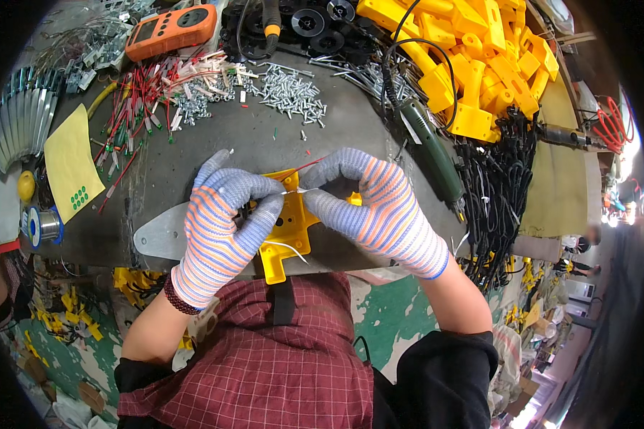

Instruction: Assembling a yellow plastic handle/housing with internal wiring, screws, and soldered connections.

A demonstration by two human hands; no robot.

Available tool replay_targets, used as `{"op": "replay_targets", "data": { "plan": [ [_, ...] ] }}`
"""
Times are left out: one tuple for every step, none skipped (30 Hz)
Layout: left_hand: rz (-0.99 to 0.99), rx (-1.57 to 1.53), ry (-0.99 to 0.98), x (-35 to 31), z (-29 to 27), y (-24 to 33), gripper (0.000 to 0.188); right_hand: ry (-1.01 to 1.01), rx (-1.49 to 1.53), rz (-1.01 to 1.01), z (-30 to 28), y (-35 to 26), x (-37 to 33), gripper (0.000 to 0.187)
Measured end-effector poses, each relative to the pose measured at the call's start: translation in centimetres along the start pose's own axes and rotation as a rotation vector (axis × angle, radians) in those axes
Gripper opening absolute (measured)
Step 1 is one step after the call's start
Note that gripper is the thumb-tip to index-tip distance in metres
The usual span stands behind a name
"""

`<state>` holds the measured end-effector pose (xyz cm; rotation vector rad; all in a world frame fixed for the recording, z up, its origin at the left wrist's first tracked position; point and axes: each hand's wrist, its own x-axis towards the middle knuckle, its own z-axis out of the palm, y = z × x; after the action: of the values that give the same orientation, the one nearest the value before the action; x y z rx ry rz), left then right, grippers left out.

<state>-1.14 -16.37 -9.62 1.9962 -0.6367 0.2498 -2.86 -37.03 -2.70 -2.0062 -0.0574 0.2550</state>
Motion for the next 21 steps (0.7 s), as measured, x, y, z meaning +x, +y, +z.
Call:
{"op": "replay_targets", "data": {
  "plan": [
    [0.001, -0.001, -0.003, 0.06, 0.03, 0.00, 0.017, -0.005, -0.002, -0.006, -0.09, -0.01, 0.09, 0.019],
    [0.001, 0.001, -0.005, 0.06, 0.00, 0.00, 0.017, -0.011, -0.004, -0.012, -0.10, -0.03, 0.15, 0.019],
    [0.000, 0.001, -0.004, 0.05, -0.02, -0.01, 0.017, -0.012, -0.004, -0.013, -0.08, -0.10, 0.16, 0.019],
    [-0.004, 0.002, -0.011, 0.03, -0.02, -0.03, 0.017, -0.013, 0.013, 0.012, -0.07, -0.23, 0.15, 0.019],
    [-0.009, 0.003, -0.017, -0.01, -0.02, -0.07, 0.017, -0.013, 0.030, 0.038, -0.04, -0.31, 0.17, 0.019],
    [-0.010, 0.004, -0.016, -0.02, -0.03, -0.04, 0.017, -0.015, 0.029, 0.037, -0.05, -0.39, 0.21, 0.019],
    [-0.011, 0.008, -0.018, 0.01, -0.05, 0.02, 0.017, -0.029, 0.021, 0.041, -0.10, -0.46, 0.27, 0.020],
    [-0.012, 0.011, -0.020, -0.01, -0.06, 0.06, 0.017, -0.043, 0.013, 0.045, -0.13, -0.48, 0.27, 0.020],
    [-0.012, 0.010, -0.020, -0.04, -0.05, 0.02, 0.017, -0.043, 0.013, 0.046, -0.15, -0.42, 0.29, 0.020],
    [-0.011, 0.002, -0.022, -0.06, -0.01, -0.05, 0.017, -0.043, -0.003, 0.029, -0.17, -0.30, 0.30, 0.020],
    [-0.009, -0.006, -0.022, -0.04, 0.00, -0.08, 0.017, -0.043, -0.019, 0.011, -0.23, -0.26, 0.34, 0.020],
    [-0.009, -0.006, -0.021, 0.00, -0.01, -0.03, 0.017, -0.044, -0.021, 0.010, -0.31, -0.39, 0.35, 0.020],
    [-0.005, -0.004, -0.014, 0.04, -0.05, 0.07, 0.014, -0.054, -0.022, 0.030, -0.41, -0.60, 0.36, 0.020],
    [-0.003, 0.000, -0.008, 0.04, -0.08, 0.13, 0.011, -0.066, -0.022, 0.050, -0.45, -0.67, 0.38, 0.020],
    [-0.004, 0.000, -0.007, 0.04, -0.11, 0.16, 0.011, -0.067, -0.022, 0.050, -0.47, -0.62, 0.41, 0.020],
    [-0.004, 0.002, -0.007, 0.04, -0.13, 0.18, 0.012, -0.071, -0.021, 0.047, -0.48, -0.54, 0.45, 0.020],
    [-0.004, 0.002, -0.007, 0.05, -0.13, 0.19, 0.012, -0.074, -0.022, 0.046, -0.50, -0.50, 0.45, 0.020],
    [-0.005, 0.001, -0.007, 0.04, -0.09, 0.17, 0.012, -0.074, -0.022, 0.047, -0.50, -0.47, 0.46, 0.020],
    [-0.001, -0.003, -0.005, 0.03, -0.04, 0.13, 0.011, -0.076, -0.002, 0.048, -0.50, -0.46, 0.46, 0.020],
    [0.004, -0.008, -0.004, 0.05, 0.00, 0.09, 0.011, -0.078, 0.018, 0.049, -0.50, -0.44, 0.47, 0.021],
    [0.003, -0.009, -0.004, 0.07, -0.01, 0.07, 0.011, -0.077, 0.019, 0.049, -0.48, -0.47, 0.49, 0.021]
  ]
}}
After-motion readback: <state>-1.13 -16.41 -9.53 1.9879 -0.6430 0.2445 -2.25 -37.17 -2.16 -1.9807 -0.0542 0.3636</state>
